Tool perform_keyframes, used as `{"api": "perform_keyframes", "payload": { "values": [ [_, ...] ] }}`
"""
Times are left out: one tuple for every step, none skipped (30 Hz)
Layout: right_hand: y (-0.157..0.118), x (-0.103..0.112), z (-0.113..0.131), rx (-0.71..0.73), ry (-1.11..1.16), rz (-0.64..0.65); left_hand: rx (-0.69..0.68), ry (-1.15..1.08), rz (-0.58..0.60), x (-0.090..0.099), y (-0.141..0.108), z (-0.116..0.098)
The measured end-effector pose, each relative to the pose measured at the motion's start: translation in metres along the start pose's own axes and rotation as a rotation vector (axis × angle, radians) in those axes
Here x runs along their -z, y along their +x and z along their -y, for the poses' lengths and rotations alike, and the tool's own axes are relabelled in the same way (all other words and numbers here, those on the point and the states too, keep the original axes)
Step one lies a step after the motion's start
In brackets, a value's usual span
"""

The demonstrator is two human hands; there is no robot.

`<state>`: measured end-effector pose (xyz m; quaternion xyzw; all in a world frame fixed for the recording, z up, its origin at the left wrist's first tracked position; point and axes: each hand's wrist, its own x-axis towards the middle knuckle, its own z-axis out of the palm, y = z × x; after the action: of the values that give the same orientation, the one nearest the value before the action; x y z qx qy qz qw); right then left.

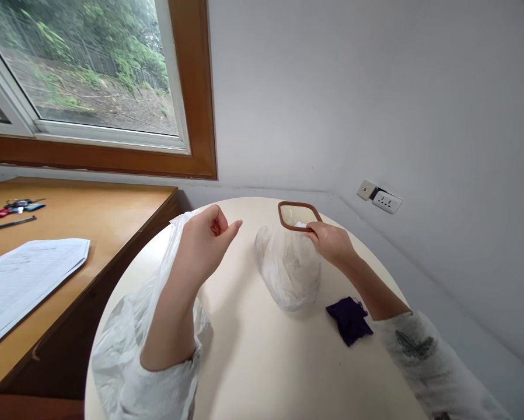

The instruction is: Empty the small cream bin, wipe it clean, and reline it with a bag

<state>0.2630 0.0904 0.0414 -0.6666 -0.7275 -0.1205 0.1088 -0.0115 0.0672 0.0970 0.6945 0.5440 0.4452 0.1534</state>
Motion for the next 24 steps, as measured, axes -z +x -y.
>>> {"api": "perform_keyframes", "payload": {
  "values": [
    [0.004, -0.001, -0.005, -0.012, -0.010, 0.022, -0.001, -0.004, 0.000, 0.000, 0.000, 0.000],
    [0.008, -0.001, -0.011, -0.023, -0.021, 0.039, -0.002, -0.011, 0.001, 0.000, 0.000, 0.001],
    [0.011, -0.002, -0.016, -0.030, -0.034, 0.051, -0.004, -0.021, 0.005, 0.000, 0.001, 0.002],
    [0.014, -0.003, -0.021, -0.037, -0.047, 0.061, -0.008, -0.030, 0.009, 0.001, 0.001, 0.002],
    [0.017, -0.004, -0.026, -0.042, -0.060, 0.070, -0.012, -0.037, 0.013, 0.001, 0.001, 0.003],
    [0.020, -0.006, -0.031, -0.046, -0.072, 0.077, -0.015, -0.040, 0.016, 0.001, 0.001, 0.003],
    [0.022, -0.007, -0.035, -0.051, -0.081, 0.082, -0.017, -0.040, 0.019, 0.001, 0.001, 0.003],
    [0.024, -0.008, -0.039, -0.056, -0.088, 0.082, -0.018, -0.039, 0.022, 0.000, 0.001, 0.004],
    [0.026, -0.009, -0.042, -0.060, -0.093, 0.080, -0.016, -0.038, 0.025, 0.000, 0.002, 0.004],
    [0.028, -0.010, -0.045, -0.066, -0.097, 0.078, -0.014, -0.038, 0.026, 0.000, 0.002, 0.004],
    [0.030, -0.011, -0.048, -0.072, -0.100, 0.077, -0.011, -0.038, 0.028, 0.000, 0.002, 0.004],
    [0.031, -0.013, -0.050, -0.078, -0.103, 0.077, -0.009, -0.037, 0.029, 0.000, 0.002, 0.004],
    [0.032, -0.013, -0.053, -0.082, -0.106, 0.078, -0.006, -0.035, 0.029, 0.000, 0.003, 0.004],
    [0.034, -0.014, -0.055, -0.086, -0.108, 0.081, -0.004, -0.031, 0.030, 0.000, 0.003, 0.004],
    [0.035, -0.015, -0.057, -0.090, -0.110, 0.084, -0.002, -0.027, 0.032, 0.000, 0.003, 0.004],
    [0.036, -0.016, -0.059, -0.094, -0.112, 0.087, -0.002, -0.022, 0.034, 0.000, 0.003, 0.003],
    [0.037, -0.016, -0.061, -0.098, -0.114, 0.091, -0.002, -0.020, 0.036, 0.001, 0.003, 0.003],
    [0.038, -0.016, -0.064, -0.101, -0.115, 0.095, -0.003, -0.021, 0.036, 0.001, 0.003, 0.003],
    [0.039, -0.016, -0.066, -0.103, -0.116, 0.101, -0.005, -0.026, 0.037, 0.001, 0.003, 0.003],
    [0.041, -0.016, -0.068, -0.103, -0.117, 0.107, -0.007, -0.031, 0.035, 0.001, 0.003, 0.003],
    [0.042, -0.016, -0.071, -0.102, -0.119, 0.113, -0.010, -0.036, 0.032, 0.001, 0.003, 0.003],
    [0.043, -0.015, -0.074, -0.100, -0.121, 0.118, -0.014, -0.039, 0.027, 0.001, 0.003, 0.003],
    [0.045, -0.015, -0.077, -0.100, -0.124, 0.123, -0.017, -0.040, 0.022, 0.001, 0.003, 0.003],
    [0.046, -0.015, -0.079, -0.101, -0.127, 0.127, -0.020, -0.040, 0.018, 0.001, 0.004, 0.004]
  ]
}}
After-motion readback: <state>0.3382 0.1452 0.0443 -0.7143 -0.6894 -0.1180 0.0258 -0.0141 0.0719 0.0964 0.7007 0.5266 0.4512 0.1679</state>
